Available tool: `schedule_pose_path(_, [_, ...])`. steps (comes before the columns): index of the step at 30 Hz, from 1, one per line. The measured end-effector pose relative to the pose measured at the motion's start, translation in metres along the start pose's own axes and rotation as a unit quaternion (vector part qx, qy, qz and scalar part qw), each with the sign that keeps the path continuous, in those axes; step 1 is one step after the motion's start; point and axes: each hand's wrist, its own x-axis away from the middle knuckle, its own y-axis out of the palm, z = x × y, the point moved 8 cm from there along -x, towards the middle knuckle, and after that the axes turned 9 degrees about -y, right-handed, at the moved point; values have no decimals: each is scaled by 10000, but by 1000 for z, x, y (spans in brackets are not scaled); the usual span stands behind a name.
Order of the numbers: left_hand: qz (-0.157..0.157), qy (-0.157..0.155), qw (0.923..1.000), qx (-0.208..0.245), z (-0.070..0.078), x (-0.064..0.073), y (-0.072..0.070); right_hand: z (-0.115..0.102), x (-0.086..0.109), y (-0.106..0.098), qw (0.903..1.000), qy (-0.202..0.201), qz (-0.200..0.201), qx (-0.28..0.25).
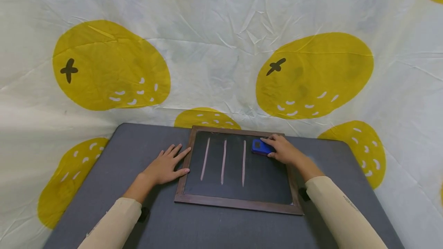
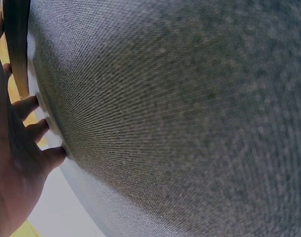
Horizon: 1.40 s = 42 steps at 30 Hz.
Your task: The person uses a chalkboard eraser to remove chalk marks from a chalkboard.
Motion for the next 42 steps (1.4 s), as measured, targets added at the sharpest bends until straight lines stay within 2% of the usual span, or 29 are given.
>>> schedule_pose_path(4, [-4, 0, 10000, 25, 0, 0, -1, 8, -7, -2, 9998, 161, -41, -97])
schedule_pose_path(11, [-20, -15, 10000, 21, 0, 1, 0, 11, -17, -9, 10000, -13, 40, -30])
schedule_pose_path(21, [23, -11, 10000, 28, -1, 1, -2, 14, -21, -12, 9998, 78, -34, -182])
schedule_pose_path(33, [9, -51, 10000, 59, 1, -1, 1, 14, -18, -12, 9996, -31, -131, -233])
schedule_pose_path(42, [33, -112, 9998, 128, 4, -4, -2, 13, -2, -11, 9996, -87, -257, -109])
